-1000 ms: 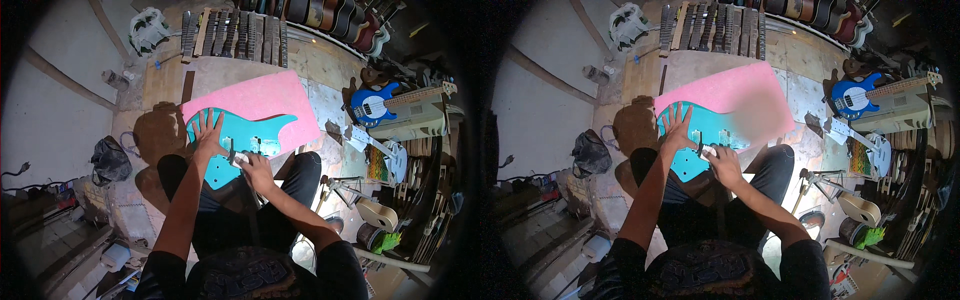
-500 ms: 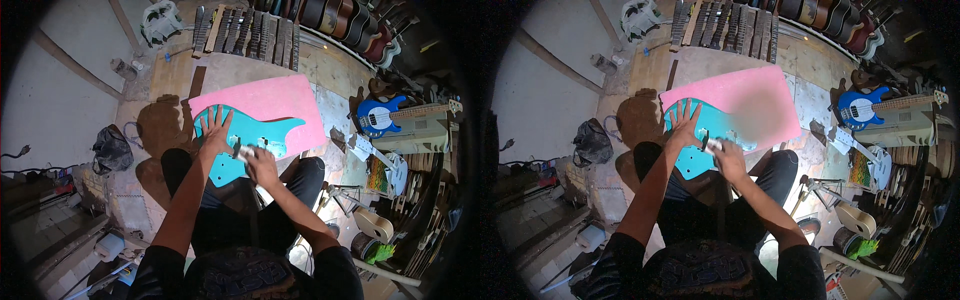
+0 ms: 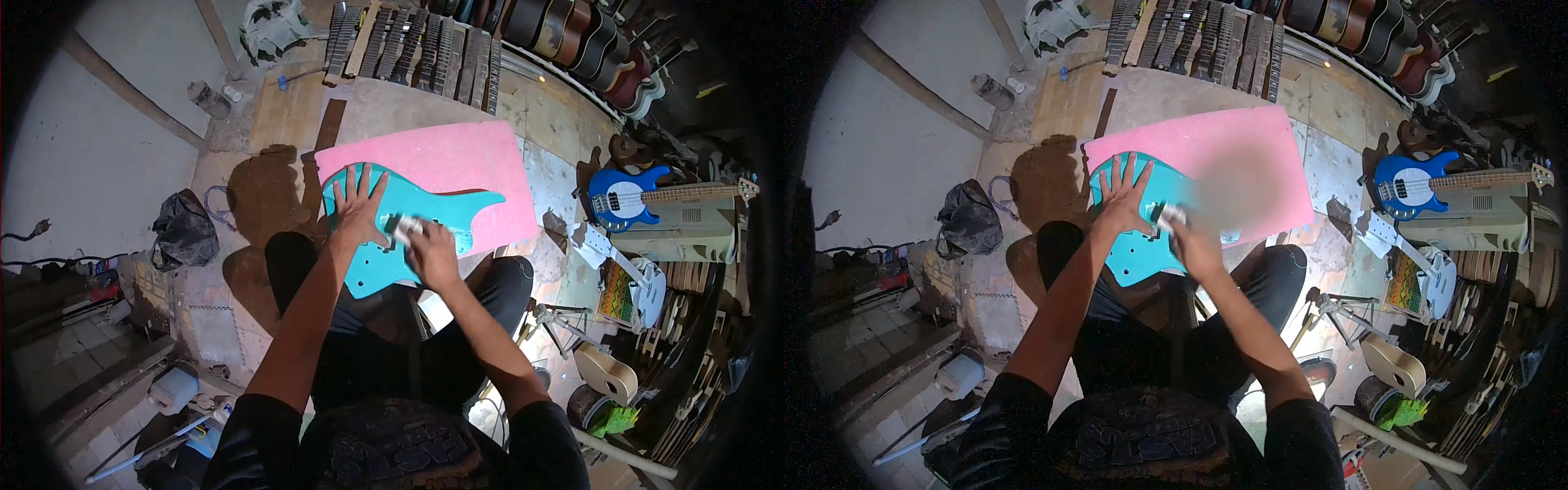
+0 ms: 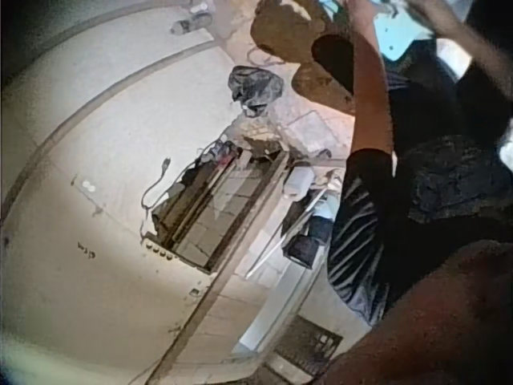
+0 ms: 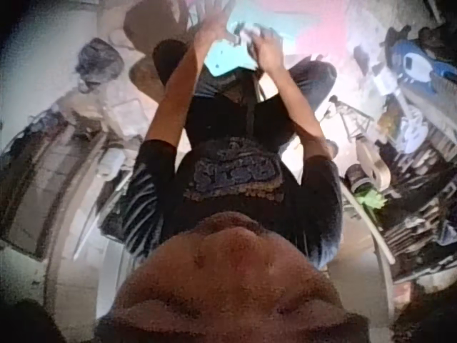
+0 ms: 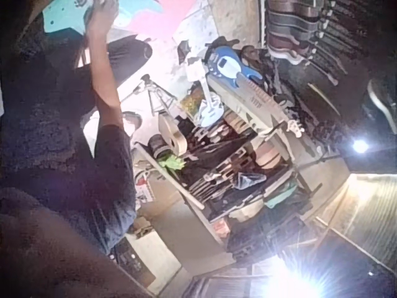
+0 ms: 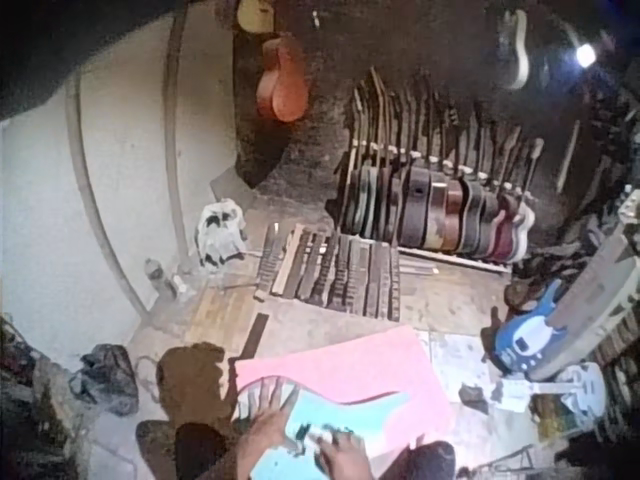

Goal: The person sands the flat surface and the contoured edges of a teal guitar body using a sanding block, then wipes the dust away with a cloth.

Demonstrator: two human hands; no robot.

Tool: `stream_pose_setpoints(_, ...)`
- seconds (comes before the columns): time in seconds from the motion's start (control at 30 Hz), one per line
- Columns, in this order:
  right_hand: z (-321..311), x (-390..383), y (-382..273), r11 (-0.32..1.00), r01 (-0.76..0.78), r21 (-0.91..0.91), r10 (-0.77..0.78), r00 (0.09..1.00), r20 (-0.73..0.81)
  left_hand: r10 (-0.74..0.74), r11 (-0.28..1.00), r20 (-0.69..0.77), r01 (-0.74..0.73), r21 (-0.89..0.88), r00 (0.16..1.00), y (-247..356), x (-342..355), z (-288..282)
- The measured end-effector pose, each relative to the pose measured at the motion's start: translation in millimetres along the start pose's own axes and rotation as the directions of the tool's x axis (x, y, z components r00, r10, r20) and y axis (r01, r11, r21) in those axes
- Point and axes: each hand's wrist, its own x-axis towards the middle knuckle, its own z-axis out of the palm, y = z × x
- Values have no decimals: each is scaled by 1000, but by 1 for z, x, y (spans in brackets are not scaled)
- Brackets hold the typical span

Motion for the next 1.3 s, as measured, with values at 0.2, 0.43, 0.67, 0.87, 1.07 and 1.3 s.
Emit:
stream_pose_setpoints(0.2,1,10,-3,997,-68,-41,67,998,-11,-10,1000,16,11,-8,1000,4,2,-2)
stream_pose_setpoints(0.43,-4,-4,-9,998,60,-10,-60,997,45,-16,1000,-5,16,17,1000,-1,1,1)
stream_pose_setpoints(0.67,-1,18,2,982,-180,61,180,984,-7,11,1000,-23,-11,-13,1000,4,2,1)
stream_pose_setpoints(0.87,-6,-33,-20,1000,-8,15,7,994,108,-12,1000,-15,12,9,1000,2,0,-1)
stream_pose_setpoints(1.07,-17,49,5,993,-108,41,113,985,-134,13,1000,-39,-14,-26,999,6,2,0)
stream_pose_setpoints(1.3,-3,-43,-25,1000,2,11,-2,999,44,-14,1000,-33,15,22,999,4,0,-1)
